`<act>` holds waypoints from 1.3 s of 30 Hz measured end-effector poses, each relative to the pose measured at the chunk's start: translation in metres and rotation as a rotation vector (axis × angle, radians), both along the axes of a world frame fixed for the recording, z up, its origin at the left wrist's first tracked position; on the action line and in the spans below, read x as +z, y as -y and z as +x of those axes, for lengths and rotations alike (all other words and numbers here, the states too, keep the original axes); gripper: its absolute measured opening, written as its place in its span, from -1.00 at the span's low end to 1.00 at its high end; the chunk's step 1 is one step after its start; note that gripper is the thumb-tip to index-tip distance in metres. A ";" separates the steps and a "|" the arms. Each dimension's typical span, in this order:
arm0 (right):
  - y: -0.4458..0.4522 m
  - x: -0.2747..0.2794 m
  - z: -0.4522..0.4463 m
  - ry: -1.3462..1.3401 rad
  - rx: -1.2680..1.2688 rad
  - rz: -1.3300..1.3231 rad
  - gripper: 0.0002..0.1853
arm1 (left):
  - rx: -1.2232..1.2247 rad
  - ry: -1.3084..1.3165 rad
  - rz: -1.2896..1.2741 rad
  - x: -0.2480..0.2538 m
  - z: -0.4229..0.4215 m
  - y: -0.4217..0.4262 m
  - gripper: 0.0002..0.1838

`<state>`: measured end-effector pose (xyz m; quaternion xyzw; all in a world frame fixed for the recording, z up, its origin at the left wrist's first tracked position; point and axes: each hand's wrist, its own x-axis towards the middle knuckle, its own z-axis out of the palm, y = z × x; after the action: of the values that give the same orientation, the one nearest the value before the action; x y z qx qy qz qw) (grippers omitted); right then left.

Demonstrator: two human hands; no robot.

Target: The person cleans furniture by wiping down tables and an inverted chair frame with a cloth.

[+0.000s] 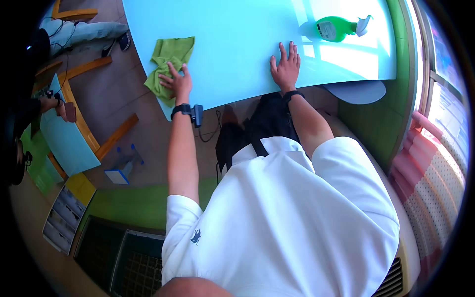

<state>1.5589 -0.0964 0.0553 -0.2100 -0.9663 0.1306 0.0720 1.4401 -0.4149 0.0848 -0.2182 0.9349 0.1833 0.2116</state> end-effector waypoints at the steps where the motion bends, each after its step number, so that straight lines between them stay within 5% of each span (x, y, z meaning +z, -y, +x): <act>1: 0.002 0.000 0.000 0.018 -0.012 0.005 -0.40 | -0.002 -0.007 -0.011 0.000 -0.004 0.015 -0.24; 8: 0.008 -0.005 0.000 0.042 -0.044 0.007 -0.38 | -0.234 0.168 -0.212 -0.004 -0.032 0.017 -0.25; 16: 0.001 -0.005 -0.005 0.033 -0.058 0.028 -0.41 | -0.648 0.068 0.154 0.013 -0.028 -0.141 -0.18; 19: -0.004 -0.006 -0.007 0.025 -0.062 0.016 -0.40 | -0.844 0.114 0.107 0.023 -0.016 -0.167 -0.23; 24: -0.003 -0.010 -0.010 0.064 -0.096 0.000 -0.41 | -0.623 0.047 -0.228 -0.003 -0.039 -0.091 -0.20; 30: -0.033 -0.011 -0.014 0.076 -0.117 0.012 -0.40 | -0.434 0.009 -0.064 0.003 -0.103 0.011 -0.23; 39: -0.070 -0.011 -0.018 0.119 -0.136 0.015 -0.40 | -0.572 -0.255 0.131 -0.004 -0.036 -0.085 -0.33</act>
<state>1.5411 -0.0267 0.0443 -0.2821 -0.9533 0.1054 0.0247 1.4041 -0.3304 0.0803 0.0923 0.9635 0.2022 0.1494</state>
